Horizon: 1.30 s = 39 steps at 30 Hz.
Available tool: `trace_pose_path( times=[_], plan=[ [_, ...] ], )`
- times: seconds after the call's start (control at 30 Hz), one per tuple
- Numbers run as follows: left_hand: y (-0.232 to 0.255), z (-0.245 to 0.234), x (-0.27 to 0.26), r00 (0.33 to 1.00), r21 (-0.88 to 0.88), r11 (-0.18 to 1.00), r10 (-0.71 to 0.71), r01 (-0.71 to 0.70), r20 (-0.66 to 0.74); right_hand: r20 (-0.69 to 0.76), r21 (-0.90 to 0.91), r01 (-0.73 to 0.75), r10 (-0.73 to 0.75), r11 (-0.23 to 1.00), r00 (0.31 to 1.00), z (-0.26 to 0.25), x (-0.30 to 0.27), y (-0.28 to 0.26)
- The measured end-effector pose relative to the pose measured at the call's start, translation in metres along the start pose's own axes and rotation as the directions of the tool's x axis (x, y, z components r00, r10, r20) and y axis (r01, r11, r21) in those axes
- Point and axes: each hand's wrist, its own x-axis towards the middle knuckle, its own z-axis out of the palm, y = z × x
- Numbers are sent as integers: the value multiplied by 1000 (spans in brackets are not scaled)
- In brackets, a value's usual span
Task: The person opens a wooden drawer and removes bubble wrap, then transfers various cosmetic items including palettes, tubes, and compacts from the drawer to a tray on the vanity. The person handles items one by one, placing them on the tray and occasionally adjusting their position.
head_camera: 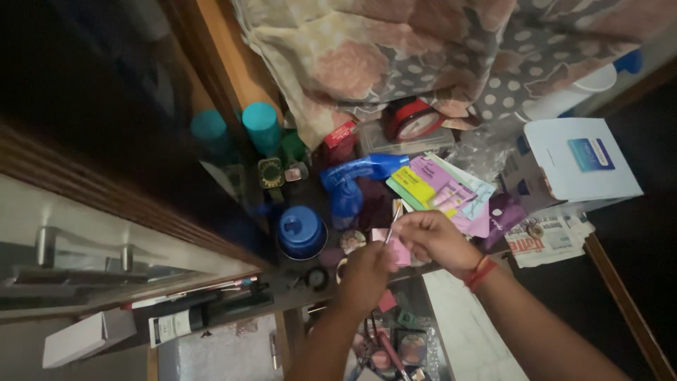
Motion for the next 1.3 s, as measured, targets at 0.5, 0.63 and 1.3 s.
trace_pose_path(
  times=[0.5, 0.63, 1.3],
  plan=[
    [-47, -15, -113, 837, -61, 868, -454, 493, 306, -142, -24, 146, -148, 989, 979, -7, -96, 77],
    [-98, -20, -164, 945, 310, 921, -292, 236, 149, -192, -419, -228, 160, 879, 968, 6, -106, 162],
    [-158, -155, -297, 683, 340, 621, -724, 706, -98, -179, -859, -146, -22, 490, 984, 95, -80, 262]
  ],
)
